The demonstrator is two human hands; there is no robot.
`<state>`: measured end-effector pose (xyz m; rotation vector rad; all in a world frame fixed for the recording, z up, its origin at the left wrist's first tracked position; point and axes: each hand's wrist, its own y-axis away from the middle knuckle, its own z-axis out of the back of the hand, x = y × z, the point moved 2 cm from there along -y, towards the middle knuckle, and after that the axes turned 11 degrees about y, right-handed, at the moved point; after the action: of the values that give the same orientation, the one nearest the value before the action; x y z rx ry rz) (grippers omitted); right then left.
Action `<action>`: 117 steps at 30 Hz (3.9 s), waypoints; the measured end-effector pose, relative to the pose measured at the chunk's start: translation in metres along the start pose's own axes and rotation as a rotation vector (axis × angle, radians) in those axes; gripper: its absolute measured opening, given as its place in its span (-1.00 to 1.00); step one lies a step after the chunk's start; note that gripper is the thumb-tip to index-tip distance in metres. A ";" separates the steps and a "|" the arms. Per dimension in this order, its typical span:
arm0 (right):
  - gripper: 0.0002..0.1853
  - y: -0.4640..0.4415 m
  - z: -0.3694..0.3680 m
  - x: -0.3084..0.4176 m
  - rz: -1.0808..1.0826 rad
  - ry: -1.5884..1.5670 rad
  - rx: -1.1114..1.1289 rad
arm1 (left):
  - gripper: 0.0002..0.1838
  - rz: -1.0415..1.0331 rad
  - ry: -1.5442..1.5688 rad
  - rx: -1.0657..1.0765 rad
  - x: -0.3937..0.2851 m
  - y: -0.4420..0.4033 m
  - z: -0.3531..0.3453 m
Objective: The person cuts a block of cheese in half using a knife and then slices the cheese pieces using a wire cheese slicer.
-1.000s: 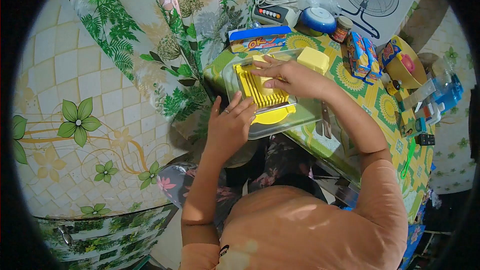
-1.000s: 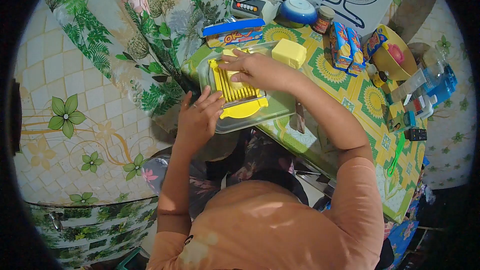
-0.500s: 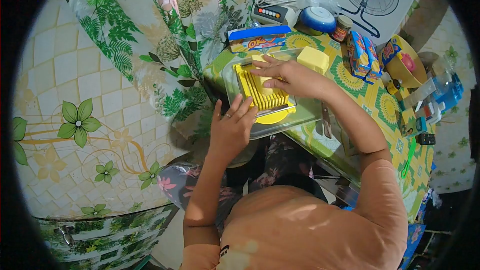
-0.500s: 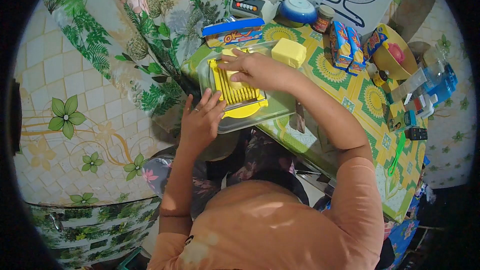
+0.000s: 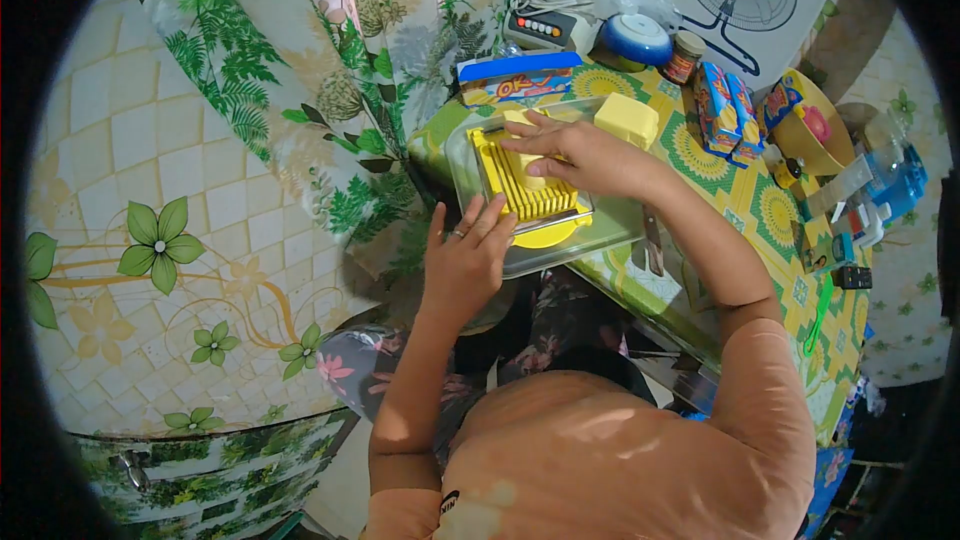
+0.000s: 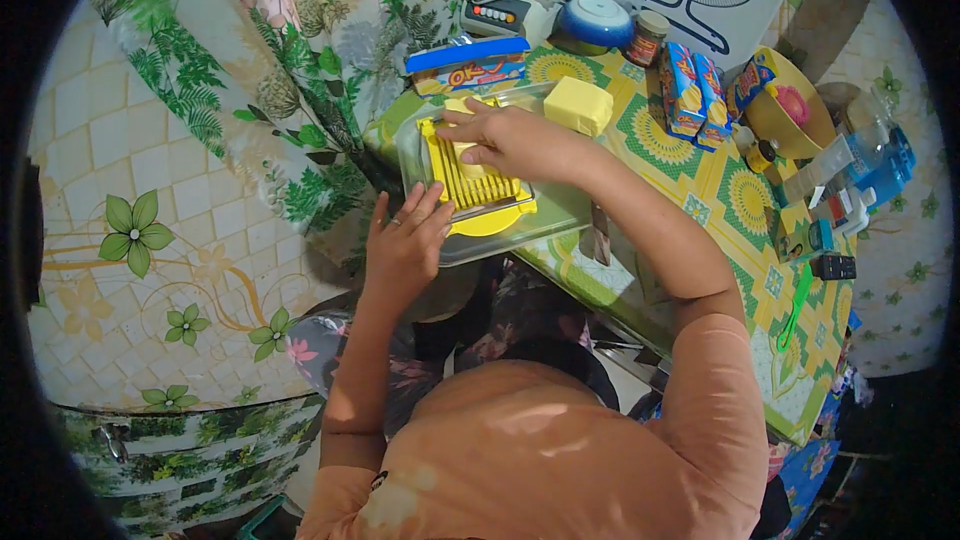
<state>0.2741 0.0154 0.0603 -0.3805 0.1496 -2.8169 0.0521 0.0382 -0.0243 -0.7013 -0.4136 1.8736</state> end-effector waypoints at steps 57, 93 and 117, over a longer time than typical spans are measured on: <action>-0.02 0.011 0.005 -0.029 -0.483 -1.346 -0.302 | -0.71 0.095 0.071 -0.029 -0.008 0.009 -0.005; -0.10 0.010 0.008 0.007 0.459 0.613 -0.050 | -0.73 0.220 0.752 0.213 0.073 -0.164 0.075; 0.00 -0.003 0.047 0.006 0.180 0.305 0.276 | -0.72 0.234 0.776 0.254 0.080 -0.171 0.073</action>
<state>0.2804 0.0136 0.1070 0.1199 -0.1352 -2.6487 0.1048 0.1820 0.1077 -1.2551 0.4105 1.6609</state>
